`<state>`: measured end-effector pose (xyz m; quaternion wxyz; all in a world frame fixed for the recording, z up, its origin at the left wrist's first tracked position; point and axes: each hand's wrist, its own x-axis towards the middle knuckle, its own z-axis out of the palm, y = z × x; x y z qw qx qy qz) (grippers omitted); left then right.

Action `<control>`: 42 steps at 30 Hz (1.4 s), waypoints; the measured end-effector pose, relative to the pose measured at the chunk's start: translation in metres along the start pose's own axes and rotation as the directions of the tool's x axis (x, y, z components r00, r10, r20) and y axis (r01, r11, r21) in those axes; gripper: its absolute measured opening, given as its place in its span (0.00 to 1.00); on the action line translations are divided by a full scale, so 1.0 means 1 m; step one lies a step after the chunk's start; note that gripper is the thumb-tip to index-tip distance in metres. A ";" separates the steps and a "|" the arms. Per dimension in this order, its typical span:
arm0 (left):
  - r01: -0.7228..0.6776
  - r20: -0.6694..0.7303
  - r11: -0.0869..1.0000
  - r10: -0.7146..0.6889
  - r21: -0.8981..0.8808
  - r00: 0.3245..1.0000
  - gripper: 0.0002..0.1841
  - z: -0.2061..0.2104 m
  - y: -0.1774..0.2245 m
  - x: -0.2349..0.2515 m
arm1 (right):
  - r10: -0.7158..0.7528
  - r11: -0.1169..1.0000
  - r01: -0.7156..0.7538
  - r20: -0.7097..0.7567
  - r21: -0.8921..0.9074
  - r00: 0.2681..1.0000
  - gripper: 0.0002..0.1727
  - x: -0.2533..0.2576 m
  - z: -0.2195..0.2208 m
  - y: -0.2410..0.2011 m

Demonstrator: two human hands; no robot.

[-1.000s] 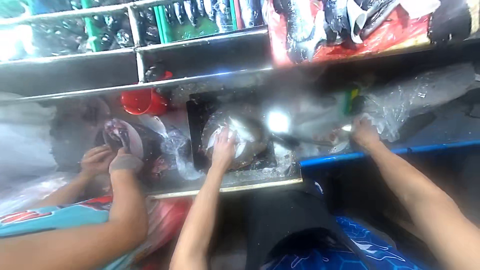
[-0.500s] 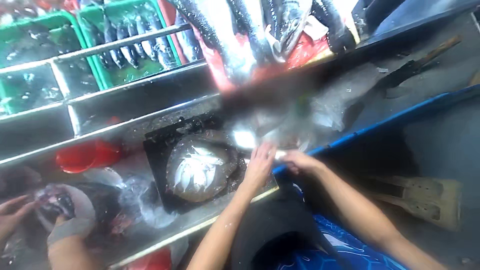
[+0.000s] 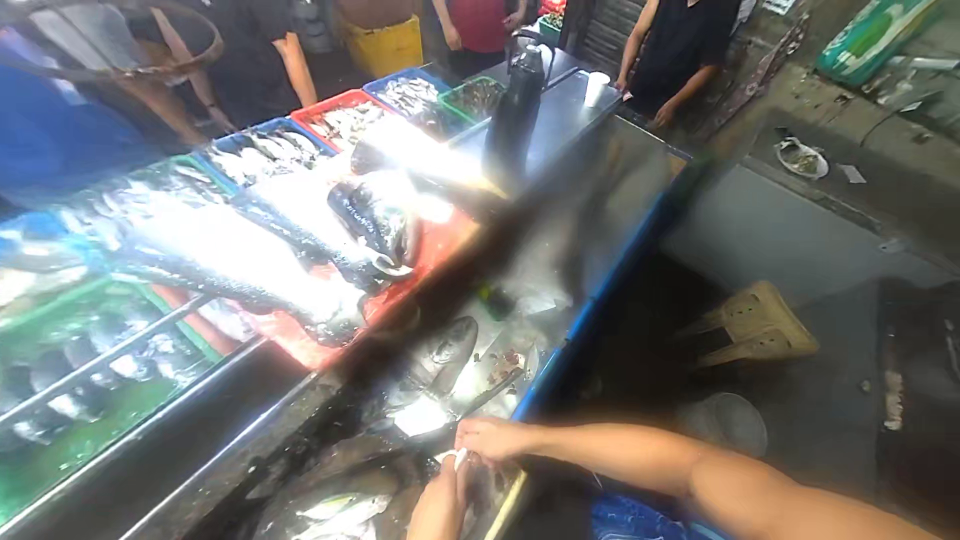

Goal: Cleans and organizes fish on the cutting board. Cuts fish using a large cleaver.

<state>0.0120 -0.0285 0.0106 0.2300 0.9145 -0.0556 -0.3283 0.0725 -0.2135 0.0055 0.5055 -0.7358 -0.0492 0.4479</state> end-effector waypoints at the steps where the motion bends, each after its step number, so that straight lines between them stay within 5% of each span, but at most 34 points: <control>1: 0.002 0.005 0.999 -0.002 0.044 1.000 0.29 -0.002 0.005 -0.001 | -0.003 0.998 0.003 0.013 -0.065 1.000 0.18 0.001 -0.003 -0.001; 5: -0.010 0.015 0.998 0.009 0.056 1.000 0.29 -0.007 0.006 0.002 | -0.118 0.941 0.138 0.081 -0.309 0.990 0.15 0.002 -0.013 -0.008; 10: -0.059 0.028 0.998 0.060 -0.024 0.998 0.29 -0.009 -0.002 0.012 | -0.341 0.660 0.324 0.113 -0.678 0.933 0.10 0.002 -0.017 -0.006; 13: -0.061 0.018 0.993 0.063 -0.097 0.998 0.30 -0.012 0.001 0.022 | -0.345 0.615 0.265 0.049 -0.743 0.937 0.13 0.002 -0.018 -0.002; 18: -0.096 0.164 0.978 0.127 -0.186 0.978 0.29 -0.004 0.008 0.028 | -0.031 0.779 -0.085 -0.173 -0.621 0.984 0.21 0.012 -0.019 0.001; 20: -0.076 0.165 0.989 0.096 -0.126 0.982 0.28 0.005 0.006 0.019 | -0.047 0.828 -0.127 -0.294 -0.545 0.955 0.18 0.011 -0.049 0.012; 23: 0.090 -0.076 0.996 -0.090 0.008 0.993 0.22 -0.007 -0.042 -0.016 | -0.159 0.774 -0.077 -0.310 -0.629 0.937 0.16 0.035 -0.131 0.044; 27: 0.209 -0.387 0.966 -0.136 0.154 0.912 0.19 -0.020 -0.151 -0.030 | 0.055 0.530 -0.228 -0.235 -0.817 0.970 0.27 0.088 -0.210 0.140; 32: 0.199 -0.403 0.965 -0.116 0.172 0.908 0.29 0.008 -0.225 -0.022 | 0.348 0.370 -0.252 -0.118 -0.894 0.930 0.37 0.104 -0.223 0.160; 37: 0.218 -0.621 0.971 -0.232 -0.101 0.749 0.34 0.021 -0.197 -0.048 | 0.455 0.516 -0.209 0.059 -0.831 0.888 0.26 0.103 -0.220 0.164; 39: 0.227 -0.648 0.952 -0.307 -0.206 0.697 0.30 0.030 -0.154 -0.056 | 0.489 0.449 -0.176 0.076 -0.876 0.869 0.32 0.105 -0.210 0.154; 42: 0.079 -0.712 0.974 -0.208 -0.211 0.671 0.20 0.056 -0.110 -0.043 | 0.471 0.304 -0.168 -0.005 -0.938 0.882 0.42 0.110 -0.179 0.134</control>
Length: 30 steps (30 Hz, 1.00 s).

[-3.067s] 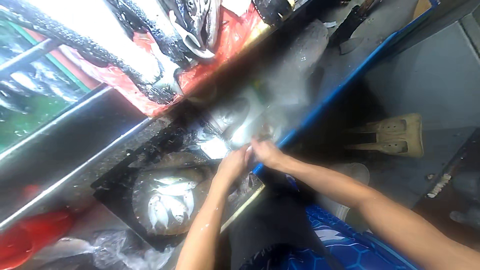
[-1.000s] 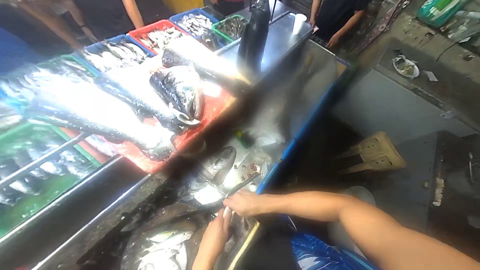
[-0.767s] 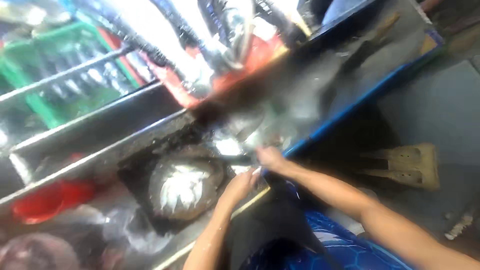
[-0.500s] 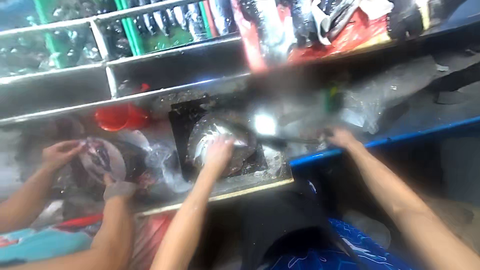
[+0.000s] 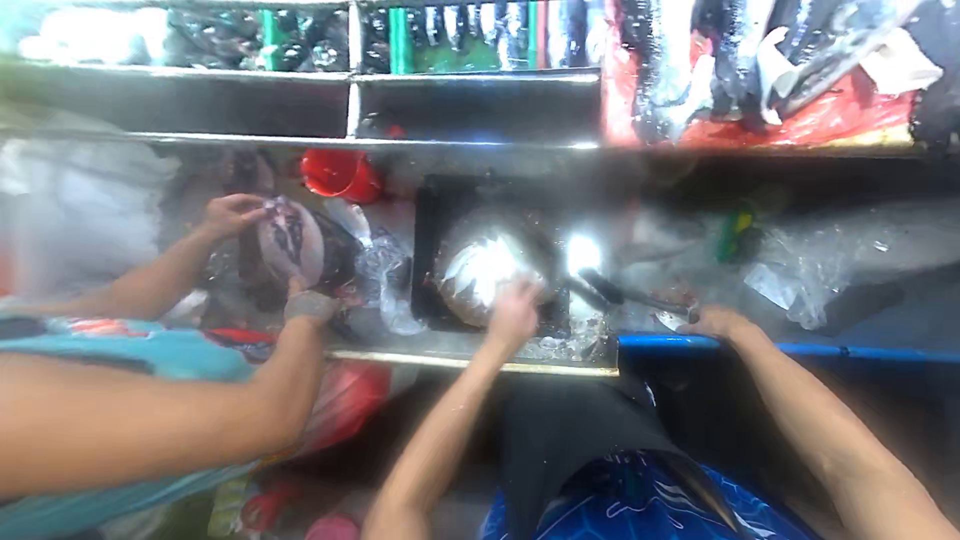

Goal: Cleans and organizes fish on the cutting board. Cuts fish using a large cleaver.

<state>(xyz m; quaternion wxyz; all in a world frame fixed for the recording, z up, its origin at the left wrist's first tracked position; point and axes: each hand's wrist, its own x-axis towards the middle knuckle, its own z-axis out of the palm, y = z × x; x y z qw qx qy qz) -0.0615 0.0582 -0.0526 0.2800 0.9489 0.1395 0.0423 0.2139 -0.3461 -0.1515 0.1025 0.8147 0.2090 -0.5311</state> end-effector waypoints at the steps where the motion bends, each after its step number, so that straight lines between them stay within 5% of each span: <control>1: -0.043 0.002 0.999 0.043 -0.034 0.999 0.18 0.010 0.011 -0.003 | 0.007 0.999 -0.007 -0.011 -0.035 1.000 0.41 -0.001 0.000 -0.008; 8: -0.168 0.072 0.965 0.186 -0.201 0.980 0.16 0.036 0.065 0.002 | -0.085 0.995 0.087 0.030 -0.053 0.996 0.32 -0.022 -0.017 -0.005; 12: -0.263 0.167 0.930 0.310 -0.255 0.936 0.18 0.052 0.101 0.023 | -0.088 0.971 0.078 -0.033 -0.224 0.996 0.28 -0.103 -0.048 -0.045; 16: -0.387 0.294 0.847 0.499 -0.364 0.815 0.33 0.060 0.133 0.052 | -0.222 0.930 0.159 -0.161 -0.332 0.962 0.24 -0.193 -0.070 -0.108; 18: -0.366 0.271 0.838 0.492 -0.405 0.827 0.20 0.055 0.139 0.054 | -0.366 0.910 0.268 -0.306 -0.318 0.879 0.22 -0.219 -0.076 -0.132; 20: -0.193 0.279 0.843 0.369 -0.502 0.887 0.12 0.024 0.119 0.055 | -0.460 0.871 0.468 -0.581 -0.149 0.671 0.21 -0.213 -0.079 -0.157; 21: -0.062 0.259 0.810 0.258 -0.583 0.931 0.12 0.006 0.105 0.054 | -0.399 0.809 0.587 -0.705 0.030 0.586 0.23 -0.202 -0.078 -0.171; 22: 0.066 0.221 0.726 0.119 -0.685 0.968 0.15 -0.008 0.089 0.053 | -0.281 0.704 0.660 -0.750 0.264 0.599 0.25 -0.190 -0.075 -0.189; 25: 0.268 0.209 0.275 -0.225 -0.923 0.952 0.23 -0.031 0.065 0.049 | -0.143 0.319 0.510 -0.492 0.799 0.859 0.30 -0.165 -0.055 -0.255; 28: 0.242 0.192 0.152 -0.285 -0.958 0.939 0.22 -0.030 0.053 0.045 | -0.116 -0.268 0.380 -0.421 0.885 0.899 0.25 -0.151 -0.035 -0.324; 29: 0.228 0.177 0.153 -0.287 -0.961 0.941 0.21 -0.029 0.050 0.042 | -0.103 -0.351 0.352 -0.409 0.868 0.907 0.23 -0.150 -0.036 -0.334; 30: 0.209 0.162 0.133 -0.299 -0.969 0.940 0.20 -0.028 0.047 0.038 | -0.101 -0.315 0.338 -0.385 0.887 0.917 0.21 -0.150 -0.039 -0.339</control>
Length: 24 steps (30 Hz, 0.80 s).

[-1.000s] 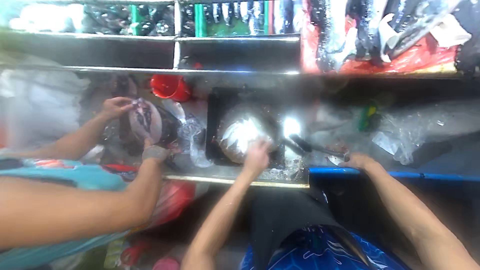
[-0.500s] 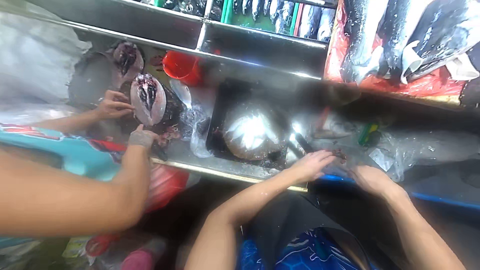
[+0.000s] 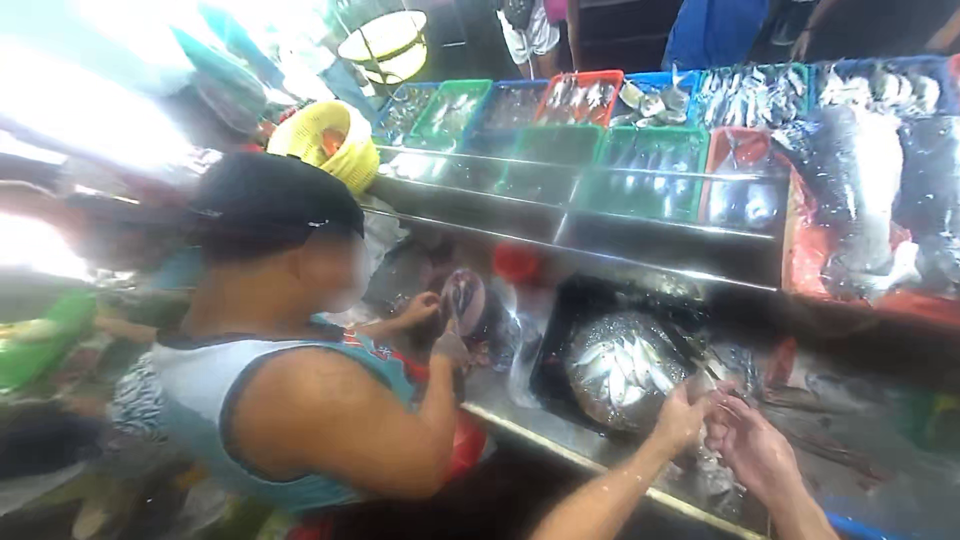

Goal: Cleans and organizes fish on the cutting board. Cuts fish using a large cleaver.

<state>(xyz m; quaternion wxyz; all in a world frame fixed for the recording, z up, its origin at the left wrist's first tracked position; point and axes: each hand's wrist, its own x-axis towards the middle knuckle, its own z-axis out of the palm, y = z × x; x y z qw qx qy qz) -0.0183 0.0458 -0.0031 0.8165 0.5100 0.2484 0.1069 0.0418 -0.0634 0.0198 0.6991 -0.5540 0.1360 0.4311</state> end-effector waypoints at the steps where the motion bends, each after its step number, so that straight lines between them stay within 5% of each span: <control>1: -0.018 -0.027 0.999 0.017 -0.028 0.999 0.19 -0.002 -0.003 -0.003 | 0.040 0.992 -0.042 -0.012 -0.121 0.999 0.21 0.001 0.003 -0.001; 3: -0.070 -0.050 0.995 0.067 -0.068 0.997 0.19 -0.003 -0.008 -0.007 | 0.134 0.951 -0.136 -0.029 -0.279 0.991 0.23 0.000 0.004 0.001; 9: -0.196 -0.085 0.980 0.192 -0.046 0.978 0.17 0.031 -0.017 -0.008 | 0.170 0.979 -0.183 0.132 0.089 0.976 0.17 0.012 -0.019 -0.012; 14: -0.204 -0.149 0.978 0.195 -0.044 0.969 0.15 0.061 -0.031 -0.013 | 0.267 0.963 -0.245 0.253 -0.116 0.930 0.09 0.018 -0.053 -0.038; 18: 0.019 -0.337 1.000 -0.019 -0.004 0.941 0.19 0.068 -0.037 -0.015 | 0.140 0.880 0.034 0.328 -0.473 0.934 0.25 0.021 -0.068 -0.038; 20: 0.049 -0.376 0.998 -0.035 0.029 0.926 0.19 0.072 -0.041 -0.011 | 0.075 0.780 0.170 0.361 -0.602 0.930 0.25 0.027 -0.073 -0.038; 24: -0.171 -0.278 0.979 0.195 0.107 0.941 0.16 0.065 -0.038 0.000 | -0.128 0.489 0.309 0.283 -0.816 0.951 0.20 0.017 -0.049 -0.036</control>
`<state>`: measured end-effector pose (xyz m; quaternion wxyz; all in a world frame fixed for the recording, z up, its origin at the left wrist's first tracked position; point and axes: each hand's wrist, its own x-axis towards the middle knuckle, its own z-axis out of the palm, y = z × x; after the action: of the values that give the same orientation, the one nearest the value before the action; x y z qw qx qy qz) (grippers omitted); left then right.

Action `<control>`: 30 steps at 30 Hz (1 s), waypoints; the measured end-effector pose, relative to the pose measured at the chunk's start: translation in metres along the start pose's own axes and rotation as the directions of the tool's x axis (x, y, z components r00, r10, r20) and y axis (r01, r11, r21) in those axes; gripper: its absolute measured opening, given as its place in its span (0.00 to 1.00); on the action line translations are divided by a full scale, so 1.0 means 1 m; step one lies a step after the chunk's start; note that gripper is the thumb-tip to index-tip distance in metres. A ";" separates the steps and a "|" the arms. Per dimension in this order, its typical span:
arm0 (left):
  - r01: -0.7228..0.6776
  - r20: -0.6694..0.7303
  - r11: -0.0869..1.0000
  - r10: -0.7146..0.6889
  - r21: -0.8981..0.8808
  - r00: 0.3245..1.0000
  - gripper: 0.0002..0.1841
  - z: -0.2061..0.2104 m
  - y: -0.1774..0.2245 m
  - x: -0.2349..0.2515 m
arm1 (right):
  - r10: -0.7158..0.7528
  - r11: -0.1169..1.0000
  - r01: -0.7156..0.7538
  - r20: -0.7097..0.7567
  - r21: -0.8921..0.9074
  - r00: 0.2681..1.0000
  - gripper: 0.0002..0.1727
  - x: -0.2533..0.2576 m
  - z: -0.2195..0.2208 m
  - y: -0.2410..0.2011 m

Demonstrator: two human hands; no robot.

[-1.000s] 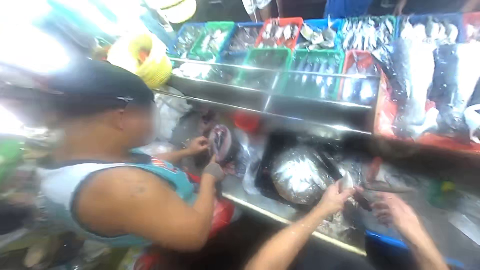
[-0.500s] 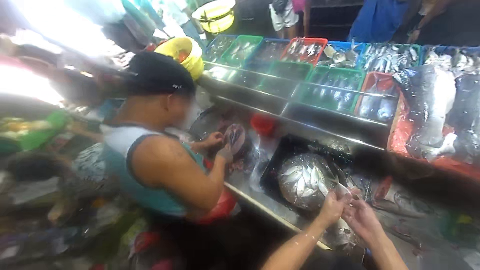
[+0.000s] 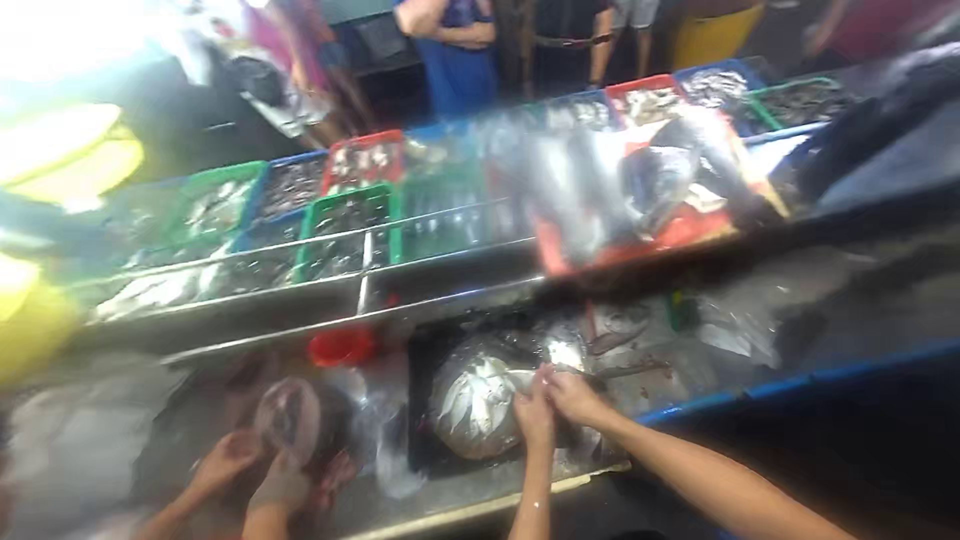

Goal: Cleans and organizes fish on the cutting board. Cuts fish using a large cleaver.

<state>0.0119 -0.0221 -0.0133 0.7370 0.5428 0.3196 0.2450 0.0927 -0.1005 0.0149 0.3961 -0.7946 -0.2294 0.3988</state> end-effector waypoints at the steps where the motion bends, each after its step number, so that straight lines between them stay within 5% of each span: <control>1: -0.054 0.042 0.999 0.055 -0.004 0.998 0.16 -0.002 0.002 0.003 | 0.020 1.000 -0.021 -0.045 -0.018 0.999 0.20 -0.002 0.005 -0.007; 7: -0.220 0.075 0.975 0.217 0.038 0.973 0.15 -0.012 0.021 -0.021 | 0.086 0.992 -0.058 -0.266 0.110 0.960 0.18 -0.006 0.005 -0.015; 12: -0.107 -0.051 0.987 0.114 0.123 0.992 0.15 -0.053 0.041 -0.008 | -0.300 0.952 0.287 -0.539 -0.111 0.787 0.13 -0.037 -0.037 0.053; 14: -0.010 -0.106 0.983 0.030 0.186 0.994 0.14 -0.071 0.040 -0.005 | -0.314 0.940 0.233 -0.371 -0.247 0.874 0.13 -0.058 -0.044 0.085; 16: 0.049 -0.116 0.966 -0.020 0.255 0.993 0.15 -0.088 0.041 -0.004 | -0.107 0.924 0.070 -0.078 -0.377 0.991 0.25 -0.069 -0.059 0.100; 19: 0.092 -0.083 0.957 -0.072 0.276 0.994 0.17 -0.092 0.039 -0.006 | -0.021 0.933 -0.064 -0.230 -0.355 0.973 0.19 -0.044 -0.111 0.120; 22: 0.157 -0.114 0.954 -0.131 0.256 0.985 0.16 -0.081 0.038 -0.013 | -0.218 0.915 0.041 -0.407 -0.402 0.887 0.18 0.046 -0.173 0.124; 25: 0.108 -0.061 0.952 -0.095 0.286 0.994 0.17 -0.066 0.044 -0.025 | -0.180 0.886 -0.017 -0.378 -0.463 0.908 0.22 0.129 -0.211 0.091; 27: 0.073 -0.041 0.950 -0.064 0.304 0.997 0.19 -0.066 0.048 -0.040 | 0.205 0.874 -0.227 -0.097 -0.429 0.974 0.30 0.115 -0.240 0.007; 30: 0.100 -0.144 0.965 -0.066 0.243 0.987 0.16 -0.073 0.042 -0.062 | 0.282 0.915 -0.325 -0.197 -0.239 0.939 0.26 0.090 -0.221 -0.035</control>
<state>-0.0839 -0.0064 0.0249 0.6491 0.5996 0.4194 0.2078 0.3227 -0.1176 0.0845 0.2351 -0.8959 -0.1224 0.3565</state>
